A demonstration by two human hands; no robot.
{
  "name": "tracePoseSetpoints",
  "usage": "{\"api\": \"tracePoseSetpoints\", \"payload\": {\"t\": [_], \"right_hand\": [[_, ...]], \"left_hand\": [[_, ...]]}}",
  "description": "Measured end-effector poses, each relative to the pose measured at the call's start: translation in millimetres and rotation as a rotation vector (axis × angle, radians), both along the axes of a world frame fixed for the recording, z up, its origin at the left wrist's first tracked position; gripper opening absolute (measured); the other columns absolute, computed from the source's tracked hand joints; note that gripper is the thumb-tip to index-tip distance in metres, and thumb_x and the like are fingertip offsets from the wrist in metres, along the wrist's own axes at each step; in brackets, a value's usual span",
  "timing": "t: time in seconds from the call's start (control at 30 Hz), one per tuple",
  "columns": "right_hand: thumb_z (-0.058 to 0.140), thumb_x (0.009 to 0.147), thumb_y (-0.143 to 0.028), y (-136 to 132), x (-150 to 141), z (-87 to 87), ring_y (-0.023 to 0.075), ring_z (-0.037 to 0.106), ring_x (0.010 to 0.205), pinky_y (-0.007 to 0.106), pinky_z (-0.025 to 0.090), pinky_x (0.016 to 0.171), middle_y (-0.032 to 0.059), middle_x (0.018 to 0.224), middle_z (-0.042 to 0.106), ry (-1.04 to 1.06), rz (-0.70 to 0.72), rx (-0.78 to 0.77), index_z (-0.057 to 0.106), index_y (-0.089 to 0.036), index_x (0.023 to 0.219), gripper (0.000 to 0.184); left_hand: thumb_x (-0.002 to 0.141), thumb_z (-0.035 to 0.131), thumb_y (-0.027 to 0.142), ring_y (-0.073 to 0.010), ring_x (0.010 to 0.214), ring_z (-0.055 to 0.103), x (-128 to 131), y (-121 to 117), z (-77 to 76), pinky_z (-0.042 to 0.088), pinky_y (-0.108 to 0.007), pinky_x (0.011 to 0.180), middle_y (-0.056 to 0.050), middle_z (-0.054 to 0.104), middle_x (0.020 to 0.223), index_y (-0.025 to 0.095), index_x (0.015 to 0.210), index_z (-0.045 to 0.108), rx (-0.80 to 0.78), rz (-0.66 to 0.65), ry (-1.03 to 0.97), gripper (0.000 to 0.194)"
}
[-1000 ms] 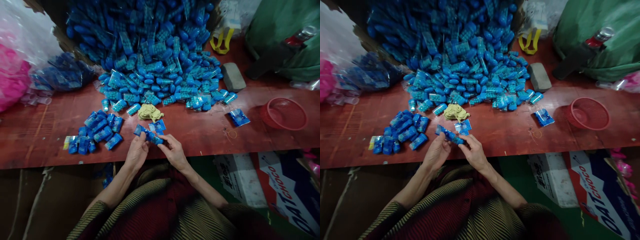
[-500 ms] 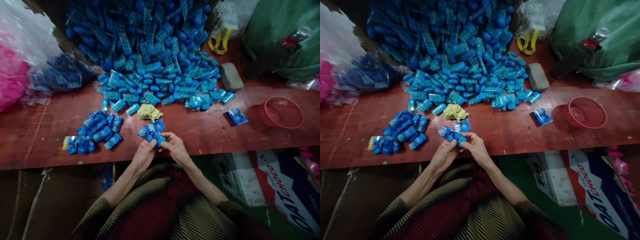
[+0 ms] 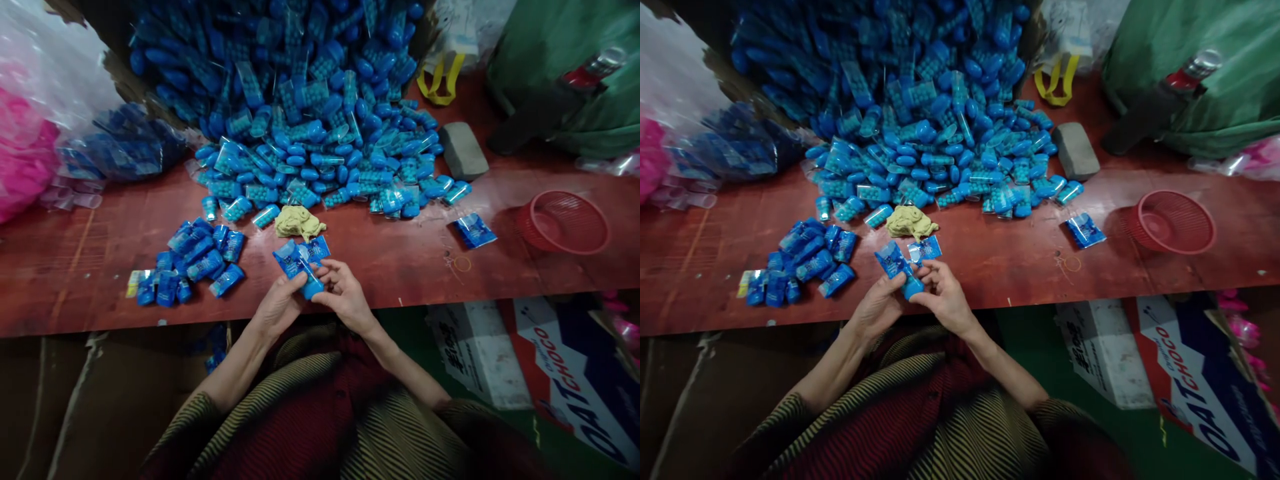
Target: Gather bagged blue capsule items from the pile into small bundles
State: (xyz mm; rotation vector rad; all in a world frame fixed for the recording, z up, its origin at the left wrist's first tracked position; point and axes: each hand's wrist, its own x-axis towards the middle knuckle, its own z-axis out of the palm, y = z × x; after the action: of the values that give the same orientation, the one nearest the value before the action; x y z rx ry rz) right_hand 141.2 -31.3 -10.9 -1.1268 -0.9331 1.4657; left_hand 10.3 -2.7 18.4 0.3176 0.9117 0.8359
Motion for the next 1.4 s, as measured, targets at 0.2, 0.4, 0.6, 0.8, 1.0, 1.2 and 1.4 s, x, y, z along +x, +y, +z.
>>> {"api": "tracePoseSetpoints", "payload": {"t": [0.2,0.4,0.6,0.8,1.0,1.2,1.4], "right_hand": [[0.074,0.06,-0.021,4.3,3.8,6.1,0.0097,0.055,0.067,0.022,0.052,0.054,0.0016,0.097,0.064,0.272,-0.05,-0.186,0.05,-0.023,0.104,0.05],[0.07,0.066,-0.022,2.4,-4.4,3.0,0.0044,0.045,0.052,0.019,0.049,0.049,-0.0024,0.086,0.062,0.258,-0.14,-0.185,0.05,-0.021,0.096,0.037],[0.067,0.067,-0.019,6.1,8.6,3.1,0.0062,0.049,0.051,0.021,0.048,0.051,-0.008,0.068,0.052,0.21,-0.148,-0.094,0.044,-0.025,0.116,0.054],[0.065,0.07,-0.02,11.8,28.4,8.3,0.0067,0.048,0.052,0.024,0.051,0.051,-0.0073,0.072,0.049,0.247,-0.204,-0.034,0.049,-0.027,0.11,0.043],[0.069,0.068,-0.023,9.7,31.0,10.6,0.0064,0.048,0.051,0.024,0.052,0.05,-0.0063,0.071,0.051,0.302,-0.234,-0.037,0.054,-0.024,0.106,0.04],[0.067,0.071,-0.023,7.2,35.0,4.8,0.0068,0.051,0.048,0.024,0.051,0.051,-0.0058,0.065,0.054,0.261,-0.237,-0.043,0.057,-0.021,0.098,0.029],[0.067,0.068,-0.02,10.0,31.8,7.7,0.007,0.055,0.051,0.023,0.052,0.054,-0.0061,0.071,0.06,0.178,-0.353,-0.039,0.052,-0.021,0.098,0.034]], "left_hand": [[0.066,0.075,0.029,-0.0256,0.1,0.061,4.2,-8.8,-9.6,0.046,-0.033,0.076,-0.011,0.068,0.108,0.017,0.1,0.067,0.077,-0.064,-0.095,0.036],[0.07,0.073,0.03,-0.0184,0.088,0.062,17.3,-13.6,-7.3,0.044,-0.027,0.069,-0.008,0.068,0.105,0.019,0.103,0.066,0.106,0.021,-0.005,0.036],[0.064,0.077,0.023,-0.0189,0.093,0.061,4.9,-21.7,-8.3,0.041,-0.031,0.089,-0.009,0.067,0.101,0.017,0.103,0.065,0.15,-0.193,0.023,0.041],[0.071,0.068,0.029,-0.0258,0.103,0.056,-19.1,25.1,-5.6,0.04,-0.036,0.09,-0.01,0.065,0.104,0.019,0.1,0.065,0.602,-0.017,0.832,0.031],[0.08,0.054,0.024,-0.0326,0.109,0.046,-14.0,108.7,-31.3,0.033,-0.04,0.088,-0.014,0.055,0.107,0.015,0.107,0.061,1.041,-0.436,1.582,0.029],[0.085,0.046,0.028,-0.0327,0.107,0.046,-8.6,118.8,-37.9,0.03,-0.044,0.089,-0.017,0.058,0.104,0.017,0.091,0.062,1.076,-0.339,1.659,0.021],[0.079,0.055,0.034,-0.027,0.102,0.053,-7.0,47.9,-7.9,0.039,-0.039,0.087,-0.011,0.062,0.102,0.018,0.109,0.056,0.774,-0.11,1.104,0.034]]}}
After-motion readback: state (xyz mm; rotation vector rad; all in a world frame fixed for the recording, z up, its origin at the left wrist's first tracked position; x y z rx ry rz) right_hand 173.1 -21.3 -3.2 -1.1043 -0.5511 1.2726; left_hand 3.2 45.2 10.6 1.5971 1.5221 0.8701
